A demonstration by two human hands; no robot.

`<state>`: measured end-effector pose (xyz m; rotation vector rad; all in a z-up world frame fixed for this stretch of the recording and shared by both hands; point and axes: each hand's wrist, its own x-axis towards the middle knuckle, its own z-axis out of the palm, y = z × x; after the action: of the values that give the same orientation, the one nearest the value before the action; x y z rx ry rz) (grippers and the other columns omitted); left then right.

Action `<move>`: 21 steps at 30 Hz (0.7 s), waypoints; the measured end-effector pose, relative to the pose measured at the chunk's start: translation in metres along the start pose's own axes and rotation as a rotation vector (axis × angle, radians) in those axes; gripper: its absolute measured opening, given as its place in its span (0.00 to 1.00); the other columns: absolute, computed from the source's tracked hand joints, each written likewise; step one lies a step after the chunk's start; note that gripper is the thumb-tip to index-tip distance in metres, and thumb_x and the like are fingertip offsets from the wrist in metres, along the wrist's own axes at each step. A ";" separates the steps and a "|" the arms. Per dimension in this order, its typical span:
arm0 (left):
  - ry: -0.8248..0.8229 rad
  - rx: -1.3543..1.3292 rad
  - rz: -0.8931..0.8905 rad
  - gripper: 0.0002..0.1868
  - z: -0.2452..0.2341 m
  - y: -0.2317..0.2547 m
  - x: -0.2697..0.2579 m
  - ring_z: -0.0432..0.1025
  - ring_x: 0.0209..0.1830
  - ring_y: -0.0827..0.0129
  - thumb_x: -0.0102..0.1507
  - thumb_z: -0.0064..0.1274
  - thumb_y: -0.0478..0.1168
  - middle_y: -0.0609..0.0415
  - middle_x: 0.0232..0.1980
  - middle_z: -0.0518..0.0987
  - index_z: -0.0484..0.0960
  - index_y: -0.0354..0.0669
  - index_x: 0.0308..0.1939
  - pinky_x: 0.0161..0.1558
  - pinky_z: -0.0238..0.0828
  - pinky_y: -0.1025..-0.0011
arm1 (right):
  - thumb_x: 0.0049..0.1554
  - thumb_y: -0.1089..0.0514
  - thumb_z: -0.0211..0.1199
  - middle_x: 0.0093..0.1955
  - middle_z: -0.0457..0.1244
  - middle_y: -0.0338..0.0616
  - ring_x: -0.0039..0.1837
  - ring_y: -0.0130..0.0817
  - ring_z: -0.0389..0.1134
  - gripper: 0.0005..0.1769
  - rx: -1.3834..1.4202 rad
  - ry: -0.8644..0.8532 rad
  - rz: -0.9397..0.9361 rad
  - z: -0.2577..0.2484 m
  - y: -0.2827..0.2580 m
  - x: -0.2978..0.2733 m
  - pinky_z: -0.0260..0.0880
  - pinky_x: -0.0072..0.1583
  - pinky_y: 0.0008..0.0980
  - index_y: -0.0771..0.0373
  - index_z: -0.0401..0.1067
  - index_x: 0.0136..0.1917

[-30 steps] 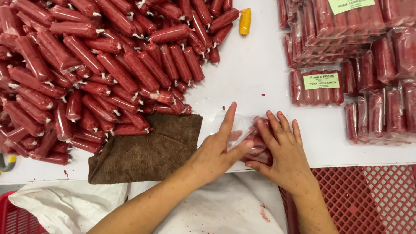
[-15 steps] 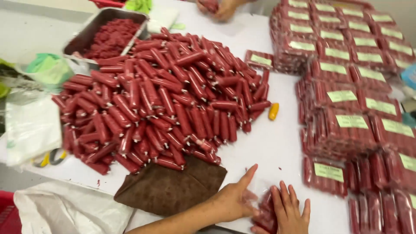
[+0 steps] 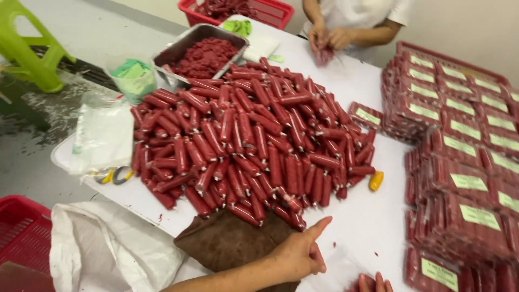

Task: The person is manually packing small red sausages into clear plastic bags from a large pile on a production table.

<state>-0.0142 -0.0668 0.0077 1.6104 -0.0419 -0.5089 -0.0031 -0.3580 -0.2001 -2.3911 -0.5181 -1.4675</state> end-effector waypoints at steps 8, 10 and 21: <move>0.181 0.486 0.322 0.41 -0.027 -0.003 0.004 0.74 0.38 0.51 0.62 0.43 0.31 0.50 0.37 0.81 0.50 0.55 0.79 0.46 0.70 0.58 | 0.41 0.33 0.63 0.85 0.34 0.60 0.84 0.55 0.34 0.70 0.304 -0.825 0.278 -0.118 -0.062 0.104 0.26 0.73 0.75 0.52 0.28 0.84; 0.128 0.618 0.516 0.33 -0.024 -0.019 0.023 0.70 0.42 0.50 0.62 0.43 0.29 0.48 0.42 0.78 0.62 0.49 0.73 0.47 0.70 0.58 | 0.42 0.33 0.62 0.85 0.34 0.57 0.85 0.53 0.34 0.68 0.308 -0.807 0.367 -0.122 -0.071 0.112 0.23 0.75 0.70 0.55 0.29 0.83; -0.066 1.257 0.688 0.29 0.016 -0.009 0.094 0.66 0.50 0.58 0.59 0.60 0.60 0.51 0.48 0.74 0.74 0.48 0.55 0.31 0.74 0.62 | 0.44 0.33 0.61 0.85 0.38 0.51 0.85 0.52 0.34 0.65 0.405 -0.784 0.511 -0.124 -0.079 0.123 0.19 0.78 0.65 0.57 0.33 0.83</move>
<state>0.0624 -0.1113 -0.0288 2.5902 -1.1102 0.0817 -0.0854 -0.3212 -0.0304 -2.4191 -0.2765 -0.1644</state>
